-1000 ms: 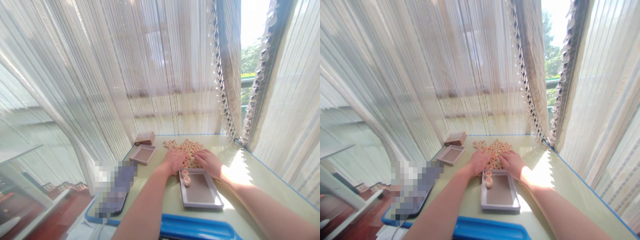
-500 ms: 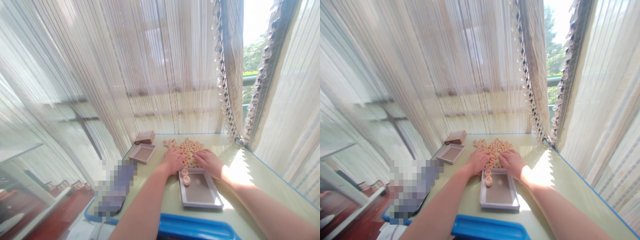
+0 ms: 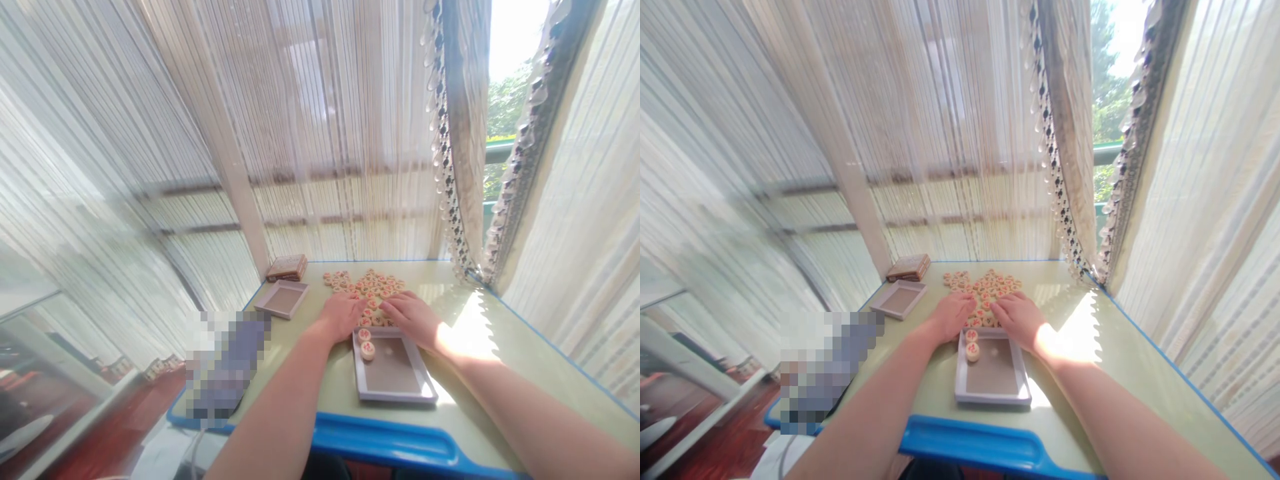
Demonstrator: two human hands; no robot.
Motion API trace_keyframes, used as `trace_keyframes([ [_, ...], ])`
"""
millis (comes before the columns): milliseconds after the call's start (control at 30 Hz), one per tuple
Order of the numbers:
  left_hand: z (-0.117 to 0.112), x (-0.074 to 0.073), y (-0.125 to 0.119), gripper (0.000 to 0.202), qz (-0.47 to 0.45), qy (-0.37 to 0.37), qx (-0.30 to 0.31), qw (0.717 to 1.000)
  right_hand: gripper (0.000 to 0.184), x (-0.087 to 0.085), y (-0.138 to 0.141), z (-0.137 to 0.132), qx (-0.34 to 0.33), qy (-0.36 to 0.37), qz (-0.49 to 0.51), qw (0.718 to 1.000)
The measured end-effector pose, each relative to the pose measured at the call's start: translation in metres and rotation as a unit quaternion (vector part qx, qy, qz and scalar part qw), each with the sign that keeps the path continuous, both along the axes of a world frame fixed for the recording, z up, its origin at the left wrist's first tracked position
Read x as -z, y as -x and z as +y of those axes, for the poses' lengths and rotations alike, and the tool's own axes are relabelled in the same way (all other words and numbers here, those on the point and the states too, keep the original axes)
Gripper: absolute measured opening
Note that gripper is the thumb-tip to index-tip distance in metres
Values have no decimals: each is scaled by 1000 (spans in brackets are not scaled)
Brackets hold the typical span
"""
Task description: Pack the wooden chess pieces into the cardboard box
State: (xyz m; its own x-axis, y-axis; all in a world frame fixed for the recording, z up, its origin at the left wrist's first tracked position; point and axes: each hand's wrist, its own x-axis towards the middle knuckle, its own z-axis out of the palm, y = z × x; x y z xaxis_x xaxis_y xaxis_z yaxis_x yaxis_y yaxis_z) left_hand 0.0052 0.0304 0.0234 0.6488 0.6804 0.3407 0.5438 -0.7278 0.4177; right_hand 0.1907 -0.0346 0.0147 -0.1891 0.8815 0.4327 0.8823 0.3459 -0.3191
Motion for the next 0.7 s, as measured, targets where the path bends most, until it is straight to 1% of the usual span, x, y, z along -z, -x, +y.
trace_keyframes([
  [100, -3, -3, 0, 45, -2, 1, 16, 1000, 49, 0, -1, 0, 1, 5, -4, 1000],
  [167, -4, -3, 0, 43, -5, 10, 12, 1000, 49, 0, -2, 0, 0, 3, -5, 1000],
  [300, -1, 3, 0, 40, -2, 22, -11, 1000, 49, -1, -1, -1, -4, -3, -8, 1000],
  [500, 6, 11, 2, 43, 35, -4, -18, 999, 46, -3, 1, -3, -8, -6, -10, 1000],
  [567, 7, 12, 1, 44, 27, 2, -33, 999, 45, -2, 1, -3, -11, -5, -10, 1000],
  [700, 9, 14, -1, 45, -3, 41, -83, 996, 47, -1, 1, -2, -20, -6, -12, 1000],
])
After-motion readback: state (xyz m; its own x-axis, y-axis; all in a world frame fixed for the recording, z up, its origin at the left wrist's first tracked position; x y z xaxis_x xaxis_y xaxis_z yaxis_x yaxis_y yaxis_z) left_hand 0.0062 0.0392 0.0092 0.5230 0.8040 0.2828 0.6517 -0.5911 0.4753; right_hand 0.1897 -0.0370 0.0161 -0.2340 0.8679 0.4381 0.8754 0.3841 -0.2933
